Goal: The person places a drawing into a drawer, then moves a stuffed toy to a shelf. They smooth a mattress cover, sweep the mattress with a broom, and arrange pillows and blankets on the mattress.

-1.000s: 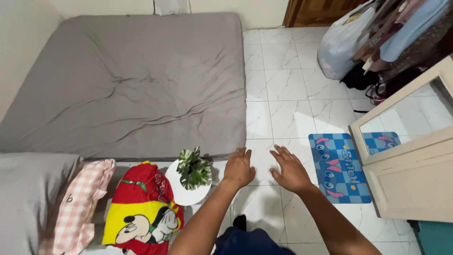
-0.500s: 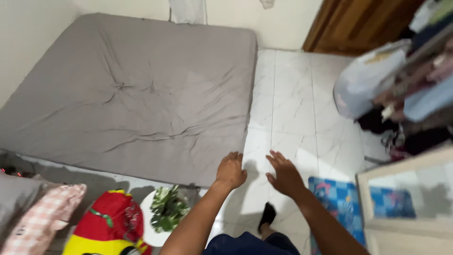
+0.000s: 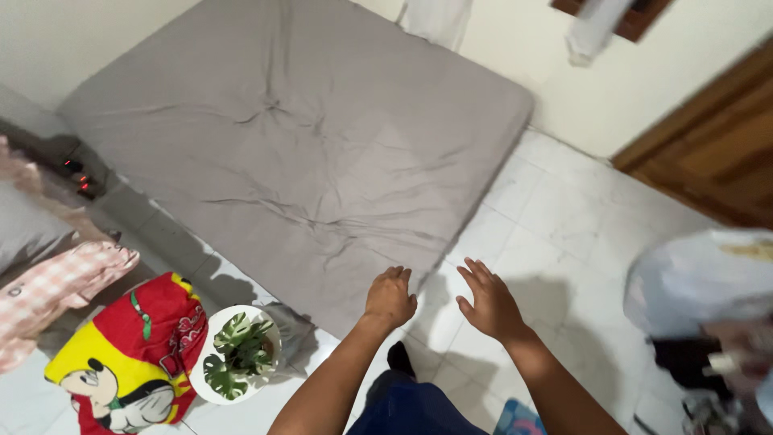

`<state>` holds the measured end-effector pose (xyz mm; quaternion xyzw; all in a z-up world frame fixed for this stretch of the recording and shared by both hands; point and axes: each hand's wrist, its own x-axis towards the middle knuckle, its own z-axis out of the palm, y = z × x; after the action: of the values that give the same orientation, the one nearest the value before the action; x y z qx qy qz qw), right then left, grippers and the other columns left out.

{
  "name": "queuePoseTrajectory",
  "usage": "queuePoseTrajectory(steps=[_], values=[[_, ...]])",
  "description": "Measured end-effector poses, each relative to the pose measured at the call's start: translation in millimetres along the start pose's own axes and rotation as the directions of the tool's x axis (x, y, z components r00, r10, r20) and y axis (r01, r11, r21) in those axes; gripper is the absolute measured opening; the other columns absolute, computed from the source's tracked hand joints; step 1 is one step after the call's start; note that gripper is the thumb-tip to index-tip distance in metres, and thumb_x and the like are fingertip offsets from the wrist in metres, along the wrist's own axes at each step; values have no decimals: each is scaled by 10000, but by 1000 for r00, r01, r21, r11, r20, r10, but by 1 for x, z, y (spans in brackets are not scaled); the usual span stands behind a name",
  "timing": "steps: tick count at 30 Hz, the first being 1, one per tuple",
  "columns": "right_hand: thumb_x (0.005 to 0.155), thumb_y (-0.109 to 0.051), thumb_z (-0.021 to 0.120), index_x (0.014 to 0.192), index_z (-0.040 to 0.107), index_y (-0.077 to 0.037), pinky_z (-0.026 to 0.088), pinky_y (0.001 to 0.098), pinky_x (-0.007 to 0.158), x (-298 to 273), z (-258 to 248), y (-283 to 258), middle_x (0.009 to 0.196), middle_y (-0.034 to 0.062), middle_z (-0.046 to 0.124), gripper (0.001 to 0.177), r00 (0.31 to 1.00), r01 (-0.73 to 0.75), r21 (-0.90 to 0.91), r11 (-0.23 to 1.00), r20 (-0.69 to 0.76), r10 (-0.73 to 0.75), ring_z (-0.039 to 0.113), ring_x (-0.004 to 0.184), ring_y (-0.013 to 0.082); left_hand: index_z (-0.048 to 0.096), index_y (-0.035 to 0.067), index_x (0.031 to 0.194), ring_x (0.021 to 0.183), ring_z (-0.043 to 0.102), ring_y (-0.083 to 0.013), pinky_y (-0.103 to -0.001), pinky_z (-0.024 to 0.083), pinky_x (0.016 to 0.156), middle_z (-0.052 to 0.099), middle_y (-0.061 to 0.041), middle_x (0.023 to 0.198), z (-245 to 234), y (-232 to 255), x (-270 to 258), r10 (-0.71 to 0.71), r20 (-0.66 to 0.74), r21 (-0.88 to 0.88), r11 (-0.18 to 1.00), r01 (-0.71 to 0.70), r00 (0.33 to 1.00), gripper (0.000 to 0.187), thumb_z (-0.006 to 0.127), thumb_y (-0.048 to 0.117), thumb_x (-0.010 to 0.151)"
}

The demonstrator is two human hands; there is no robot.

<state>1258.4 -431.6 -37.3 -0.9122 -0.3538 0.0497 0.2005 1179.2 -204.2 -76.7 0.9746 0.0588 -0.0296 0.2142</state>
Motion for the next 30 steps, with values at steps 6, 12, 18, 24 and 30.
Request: queuePoseTrajectory(steps=[6, 12, 18, 24, 30], values=[[888, -263, 691, 1470, 502, -135, 326, 427, 1192, 80, 13, 37, 1589, 90, 387, 625, 972, 23, -28, 999, 236, -16, 337, 1477, 314, 562, -15, 1342, 1316, 530, -314, -410, 430, 1100, 586, -200, 1399, 8, -17, 54, -179, 45, -68, 981, 182, 983, 564, 710, 249, 867], [937, -298, 641, 1485, 431, -145, 257, 414, 1226, 141, 30, 66, 1631, 61, 313, 607, 882, 106, -84, 991, 469, -55, 267, 1520, 263, 564, -45, 1336, 1321, 529, -313, -408, 410, 1113, 591, -219, 1385, 19, -28, 74, -334, -36, -129, 936, 327, 942, 561, 710, 208, 857], [927, -255, 664, 1487, 435, -145, 284, 413, 1222, 202, 51, 91, 1618, 52, 344, 615, 800, 234, -20, 972, 572, -181, 317, 1494, 265, 593, -13, 1318, 1311, 545, -320, -409, 401, 1127, 621, -195, 1355, 41, -30, 74, -583, -142, -275, 800, 533, 800, 535, 712, 144, 821], [894, -227, 690, 1446, 509, -140, 379, 427, 1154, 243, 94, 137, 1523, 52, 461, 587, 717, 409, 65, 910, 595, -364, 436, 1403, 278, 624, 21, 1291, 1278, 570, -315, -383, 435, 1115, 629, -168, 1343, 102, -15, 70, -831, -104, -379, 542, 750, 547, 496, 719, 124, 816], [824, -176, 725, 1333, 586, -81, 418, 417, 1108, 276, 175, 180, 1408, 112, 572, 536, 675, 519, 99, 849, 562, -478, 509, 1322, 321, 638, 7, 1256, 1231, 607, -326, -388, 463, 1077, 656, -181, 1291, 181, -8, 64, -905, -30, -385, 401, 831, 423, 441, 713, 113, 835]])
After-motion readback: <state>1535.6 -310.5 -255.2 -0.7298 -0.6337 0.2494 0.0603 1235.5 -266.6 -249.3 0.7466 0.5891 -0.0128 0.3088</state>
